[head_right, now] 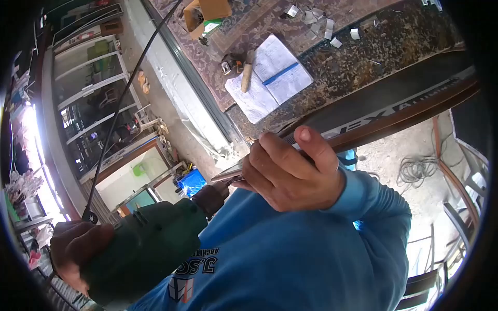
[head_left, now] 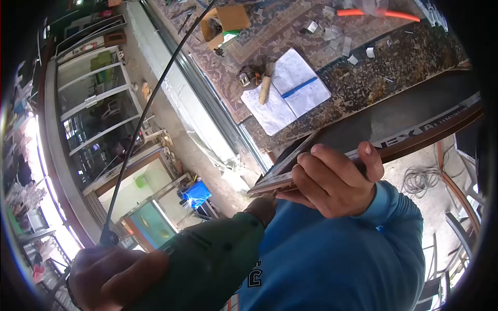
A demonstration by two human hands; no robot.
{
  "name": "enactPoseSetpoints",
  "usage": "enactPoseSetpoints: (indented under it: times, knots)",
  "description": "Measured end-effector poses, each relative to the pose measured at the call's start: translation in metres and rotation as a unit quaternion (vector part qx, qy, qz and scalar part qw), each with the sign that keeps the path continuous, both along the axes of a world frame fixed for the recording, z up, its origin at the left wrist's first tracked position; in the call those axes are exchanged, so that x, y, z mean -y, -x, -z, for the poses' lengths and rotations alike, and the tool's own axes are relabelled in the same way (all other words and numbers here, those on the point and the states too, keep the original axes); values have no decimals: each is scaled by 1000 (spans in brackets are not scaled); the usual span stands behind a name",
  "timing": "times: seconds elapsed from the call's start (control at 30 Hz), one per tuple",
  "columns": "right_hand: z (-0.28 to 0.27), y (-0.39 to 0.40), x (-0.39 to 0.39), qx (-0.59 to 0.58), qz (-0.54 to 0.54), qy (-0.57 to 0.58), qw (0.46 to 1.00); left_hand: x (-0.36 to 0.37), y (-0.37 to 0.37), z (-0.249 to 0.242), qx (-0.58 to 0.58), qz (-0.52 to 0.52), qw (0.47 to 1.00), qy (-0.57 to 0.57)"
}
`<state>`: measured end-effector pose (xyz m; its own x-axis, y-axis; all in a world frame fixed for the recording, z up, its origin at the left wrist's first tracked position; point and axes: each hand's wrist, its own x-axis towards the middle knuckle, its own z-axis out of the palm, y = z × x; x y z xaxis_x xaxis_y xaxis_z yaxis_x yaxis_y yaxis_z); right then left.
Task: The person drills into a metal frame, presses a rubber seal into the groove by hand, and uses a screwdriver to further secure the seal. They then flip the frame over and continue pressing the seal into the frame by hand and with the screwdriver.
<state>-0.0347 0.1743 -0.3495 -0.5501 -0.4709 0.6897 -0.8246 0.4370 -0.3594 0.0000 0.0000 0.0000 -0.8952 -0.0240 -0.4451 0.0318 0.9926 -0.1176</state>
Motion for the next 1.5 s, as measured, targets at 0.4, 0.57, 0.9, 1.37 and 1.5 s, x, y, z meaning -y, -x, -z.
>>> enactPoseSetpoints:
  times: [0.4,0.57,0.9,1.37,1.5]
  knots:
    - [-2,2,1,-2,19,-1,1000,6,5,7,38,96,991,-83]
    - [-1,1,-1,-4,17,-5,1000,56,-8,-3,104,96,968,-208]
    - [3,-1,2,0,14,10,1000,43,21,-18,150,2,970,-190]
    - [3,0,1,-6,18,3,1000,59,10,-5,152,-36,952,-264]
    - [0,1,0,-11,21,-12,1000,113,-32,-18,-3,-155,937,-312]
